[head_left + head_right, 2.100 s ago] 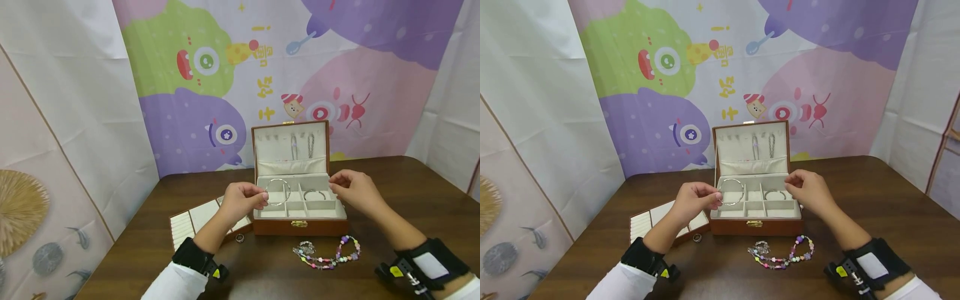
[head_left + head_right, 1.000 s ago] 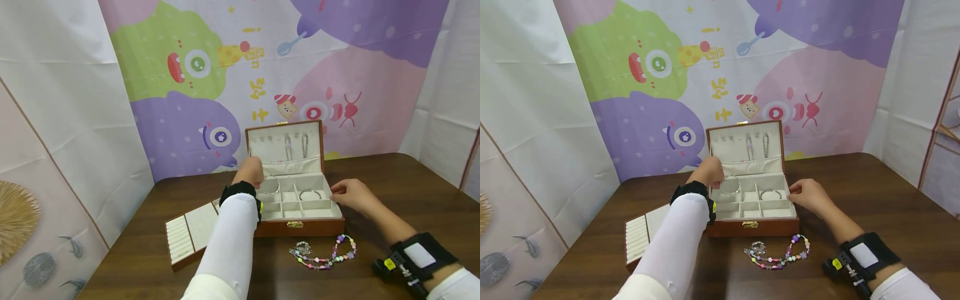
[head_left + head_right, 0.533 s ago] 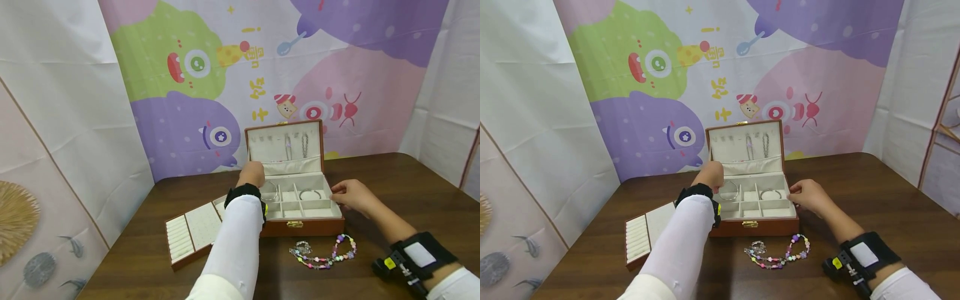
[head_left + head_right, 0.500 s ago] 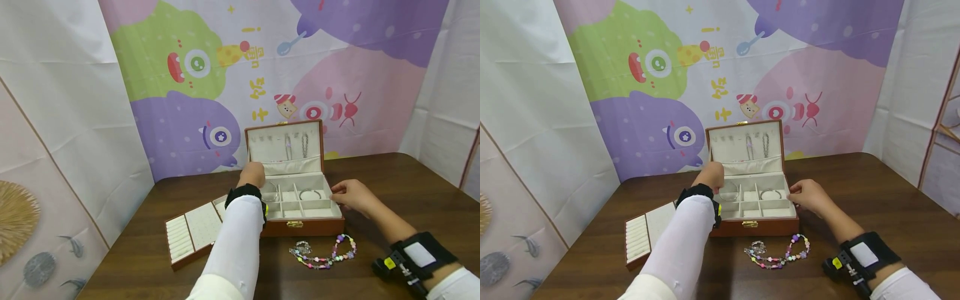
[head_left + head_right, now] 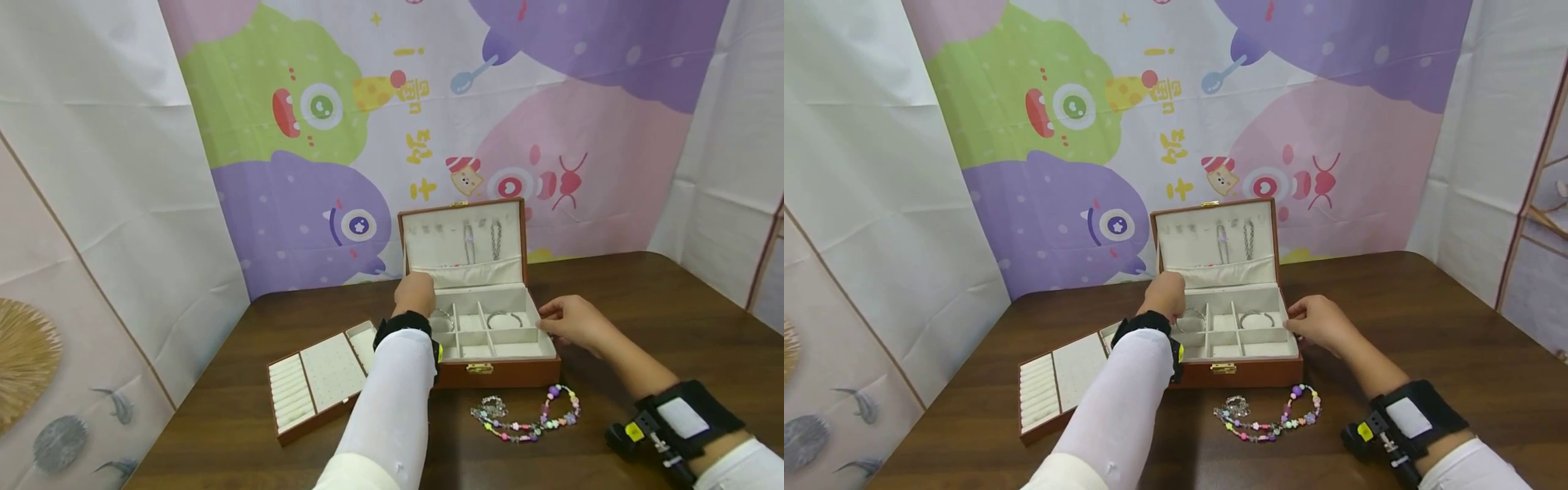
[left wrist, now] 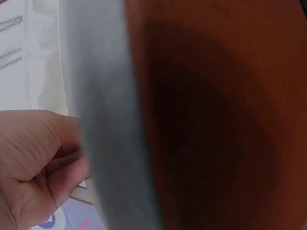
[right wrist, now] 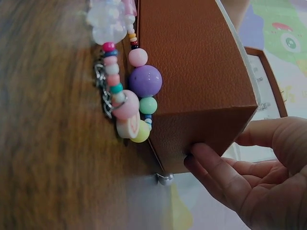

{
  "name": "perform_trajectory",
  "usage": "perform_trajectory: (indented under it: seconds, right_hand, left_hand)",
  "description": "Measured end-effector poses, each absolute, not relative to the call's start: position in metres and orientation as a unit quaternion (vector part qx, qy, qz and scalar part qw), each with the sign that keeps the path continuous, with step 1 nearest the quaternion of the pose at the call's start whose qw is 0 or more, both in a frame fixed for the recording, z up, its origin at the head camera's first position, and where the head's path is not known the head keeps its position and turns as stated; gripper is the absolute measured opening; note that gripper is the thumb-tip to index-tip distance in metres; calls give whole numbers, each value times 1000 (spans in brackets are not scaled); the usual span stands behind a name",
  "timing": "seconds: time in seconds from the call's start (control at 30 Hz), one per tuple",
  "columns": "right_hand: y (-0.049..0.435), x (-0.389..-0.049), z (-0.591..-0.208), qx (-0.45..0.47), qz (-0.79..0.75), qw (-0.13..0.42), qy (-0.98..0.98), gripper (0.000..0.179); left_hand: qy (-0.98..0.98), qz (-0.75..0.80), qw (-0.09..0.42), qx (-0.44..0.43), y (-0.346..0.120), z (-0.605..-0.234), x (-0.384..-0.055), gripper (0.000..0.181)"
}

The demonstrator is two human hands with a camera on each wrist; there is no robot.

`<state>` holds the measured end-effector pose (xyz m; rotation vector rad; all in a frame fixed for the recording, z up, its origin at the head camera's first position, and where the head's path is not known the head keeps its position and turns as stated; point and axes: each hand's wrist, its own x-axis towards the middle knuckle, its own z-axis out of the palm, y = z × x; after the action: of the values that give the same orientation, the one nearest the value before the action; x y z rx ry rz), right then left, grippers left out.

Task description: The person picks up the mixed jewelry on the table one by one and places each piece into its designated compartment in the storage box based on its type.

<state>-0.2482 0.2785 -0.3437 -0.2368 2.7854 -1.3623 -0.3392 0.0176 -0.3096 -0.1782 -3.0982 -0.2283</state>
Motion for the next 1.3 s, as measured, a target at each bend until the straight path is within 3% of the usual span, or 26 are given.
perform_trajectory:
  seconds: [0.7, 0.97, 1.03, 1.3]
  right_hand:
    - [279, -249, -346, -86, -430, 17, 899, 43]
    - [280, -250, -346, -87, -432, 18, 898, 44]
    - [280, -250, -346, -87, -431, 18, 898, 44]
    - [281, -249, -346, -88, -428, 20, 899, 45]
  left_hand:
    - [-997, -50, -6, -59, 16, -317, -347, 26]
    - [-994, -76, -20, -76, 13, -313, -350, 8]
    - [-992, -90, -29, -85, 12, -311, -350, 1]
    - [-971, -140, -46, -190, 12, -294, -339, 12]
